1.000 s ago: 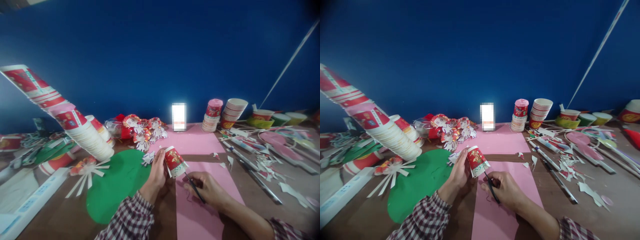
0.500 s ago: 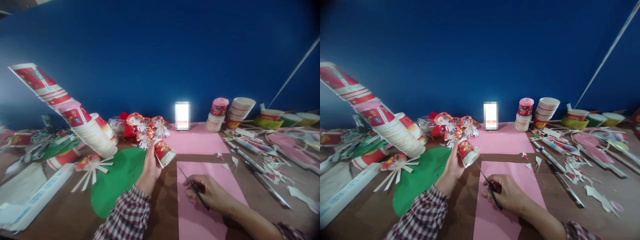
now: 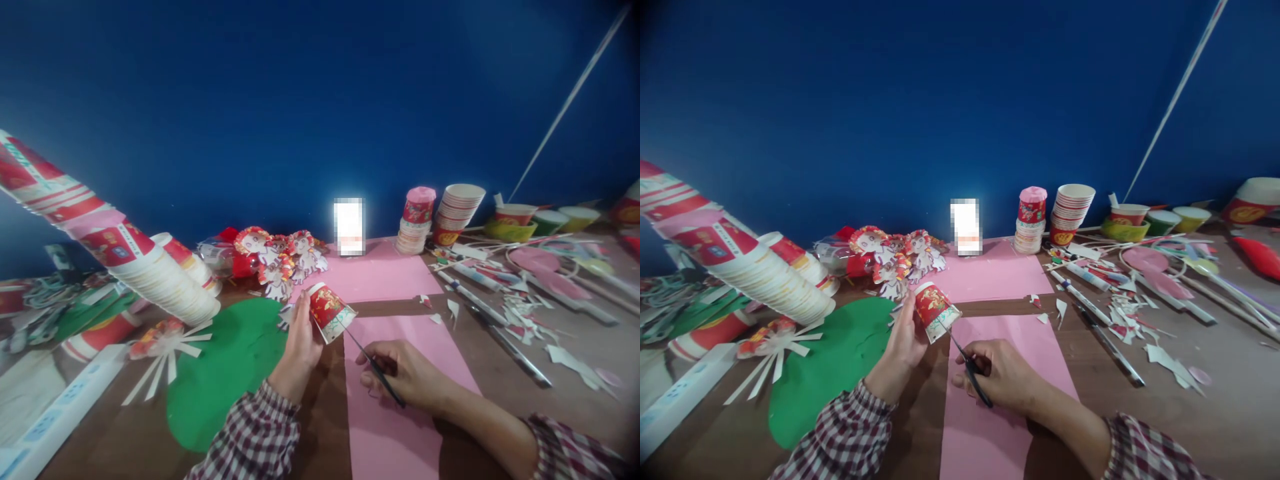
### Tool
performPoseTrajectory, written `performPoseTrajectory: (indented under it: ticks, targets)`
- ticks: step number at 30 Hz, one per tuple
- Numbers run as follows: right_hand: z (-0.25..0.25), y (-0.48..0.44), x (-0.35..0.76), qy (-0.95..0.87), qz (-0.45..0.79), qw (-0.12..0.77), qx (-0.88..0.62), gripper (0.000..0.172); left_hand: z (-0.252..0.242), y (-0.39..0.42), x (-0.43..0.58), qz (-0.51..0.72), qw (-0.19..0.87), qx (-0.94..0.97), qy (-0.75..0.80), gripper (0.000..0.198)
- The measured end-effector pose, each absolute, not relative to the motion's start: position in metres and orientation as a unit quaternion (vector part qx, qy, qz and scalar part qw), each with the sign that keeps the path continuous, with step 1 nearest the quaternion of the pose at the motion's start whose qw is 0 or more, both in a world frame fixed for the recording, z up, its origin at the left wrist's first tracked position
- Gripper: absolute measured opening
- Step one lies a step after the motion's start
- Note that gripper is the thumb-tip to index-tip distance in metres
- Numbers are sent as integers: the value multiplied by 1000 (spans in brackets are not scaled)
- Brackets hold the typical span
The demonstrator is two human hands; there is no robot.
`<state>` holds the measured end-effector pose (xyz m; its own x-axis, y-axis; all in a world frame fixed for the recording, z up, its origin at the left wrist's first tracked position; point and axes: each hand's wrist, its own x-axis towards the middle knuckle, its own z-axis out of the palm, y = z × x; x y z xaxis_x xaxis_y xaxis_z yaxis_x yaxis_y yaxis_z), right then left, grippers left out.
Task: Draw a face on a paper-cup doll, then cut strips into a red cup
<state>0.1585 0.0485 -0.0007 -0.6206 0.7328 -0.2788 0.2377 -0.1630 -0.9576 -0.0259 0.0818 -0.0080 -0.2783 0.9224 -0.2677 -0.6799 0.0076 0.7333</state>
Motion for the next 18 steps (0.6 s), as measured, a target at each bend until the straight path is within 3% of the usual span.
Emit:
performPoseTrajectory:
  ticks: [18]
  targets:
    - [2, 49, 158, -608, 658, 202, -395, 32, -11, 78, -21, 677, 589, 184, 401, 36]
